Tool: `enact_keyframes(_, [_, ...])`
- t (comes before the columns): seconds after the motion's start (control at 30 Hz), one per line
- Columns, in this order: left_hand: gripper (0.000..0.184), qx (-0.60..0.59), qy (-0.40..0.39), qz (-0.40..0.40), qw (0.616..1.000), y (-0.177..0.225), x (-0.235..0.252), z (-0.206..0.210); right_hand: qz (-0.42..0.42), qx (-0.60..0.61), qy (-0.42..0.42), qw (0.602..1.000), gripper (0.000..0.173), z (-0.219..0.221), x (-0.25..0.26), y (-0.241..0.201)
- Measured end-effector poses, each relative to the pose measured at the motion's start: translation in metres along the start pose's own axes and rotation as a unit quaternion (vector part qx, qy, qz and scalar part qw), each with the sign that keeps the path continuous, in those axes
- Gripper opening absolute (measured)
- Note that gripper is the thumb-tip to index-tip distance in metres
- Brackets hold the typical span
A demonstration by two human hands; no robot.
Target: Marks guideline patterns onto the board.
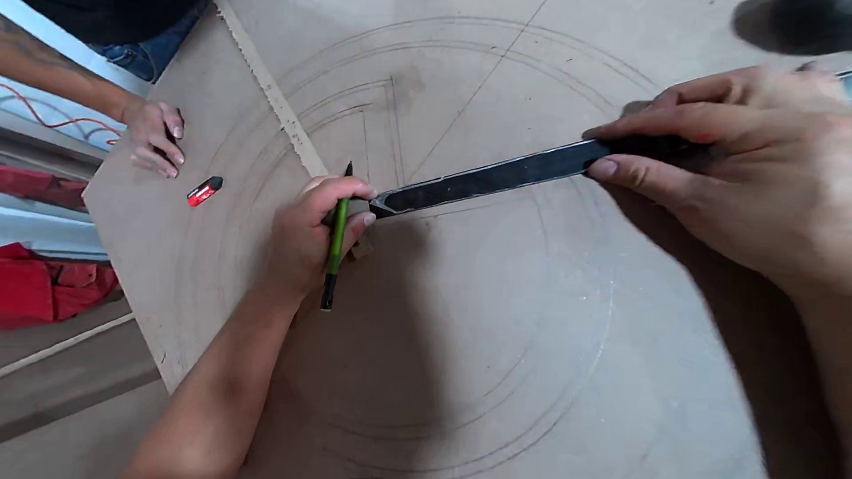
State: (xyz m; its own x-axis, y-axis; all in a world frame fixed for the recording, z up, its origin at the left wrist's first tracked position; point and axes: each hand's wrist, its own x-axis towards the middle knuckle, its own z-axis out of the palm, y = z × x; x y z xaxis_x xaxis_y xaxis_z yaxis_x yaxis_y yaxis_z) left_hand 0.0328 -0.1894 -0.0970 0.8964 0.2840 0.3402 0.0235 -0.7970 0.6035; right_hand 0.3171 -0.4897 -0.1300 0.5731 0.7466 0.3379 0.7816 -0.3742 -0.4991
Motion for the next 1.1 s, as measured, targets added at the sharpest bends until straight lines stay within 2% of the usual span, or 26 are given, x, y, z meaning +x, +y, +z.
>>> enact_keyframes(0.13, [0.029, 0.004, -0.003, 0.008, 1.0, 0.0, 0.0, 0.001, 0.038, -0.016, 0.014, 0.999, 0.054, 0.01, -0.001, 0.014])
enact_keyframes(0.4, [0.03, -0.012, -0.004, 0.002, 1.0, -0.002, 0.004, 0.003, 0.073, -0.035, -0.005, 0.997, 0.048, -0.01, 0.0, -0.028])
enact_keyframes(0.73, [0.03, 0.02, -0.013, -0.026, 0.999, 0.002, 0.004, 0.001, 0.092, -0.05, 0.017, 0.994, 0.035, -0.01, 0.002, -0.036])
enact_keyframes(1.1, [0.03, 0.018, -0.005, -0.026, 0.999, 0.001, 0.003, 0.001, 0.104, -0.058, -0.013, 0.993, 0.04, -0.015, 0.003, -0.036])
